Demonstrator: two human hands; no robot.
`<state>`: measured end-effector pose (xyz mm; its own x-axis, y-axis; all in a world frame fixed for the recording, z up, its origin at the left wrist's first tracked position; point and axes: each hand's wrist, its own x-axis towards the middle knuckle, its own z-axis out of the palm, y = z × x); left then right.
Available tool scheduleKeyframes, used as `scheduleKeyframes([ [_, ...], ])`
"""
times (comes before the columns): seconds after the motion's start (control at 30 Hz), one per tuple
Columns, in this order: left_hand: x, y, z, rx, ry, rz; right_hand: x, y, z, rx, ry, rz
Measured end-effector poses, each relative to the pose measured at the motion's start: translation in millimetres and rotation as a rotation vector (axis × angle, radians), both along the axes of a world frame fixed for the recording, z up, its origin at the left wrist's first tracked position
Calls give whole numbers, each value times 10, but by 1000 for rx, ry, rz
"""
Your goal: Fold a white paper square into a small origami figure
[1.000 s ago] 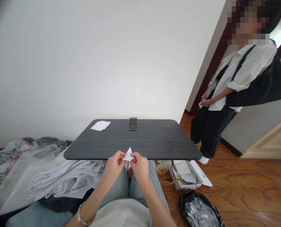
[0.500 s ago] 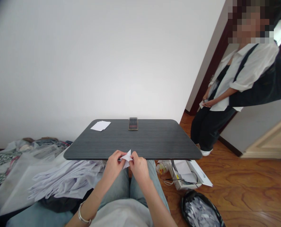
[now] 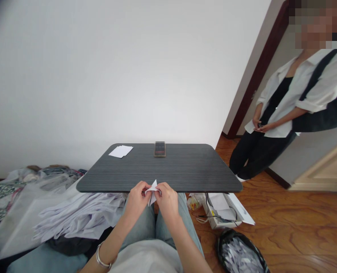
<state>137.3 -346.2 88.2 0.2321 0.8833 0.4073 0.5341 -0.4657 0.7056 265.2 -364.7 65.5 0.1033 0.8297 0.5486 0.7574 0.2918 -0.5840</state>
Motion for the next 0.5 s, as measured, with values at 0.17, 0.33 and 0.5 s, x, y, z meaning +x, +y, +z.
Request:
scheduleKeyframes([
  [0.17, -79, 105, 26, 27, 55, 34, -84, 125, 29, 52, -26, 14],
  [0.33, -181, 199, 65, 40, 73, 43, -203, 234, 50, 29, -78, 1],
  [0.5, -298, 203, 58, 36, 59, 46, -330, 239, 55, 18, 0, 19],
])
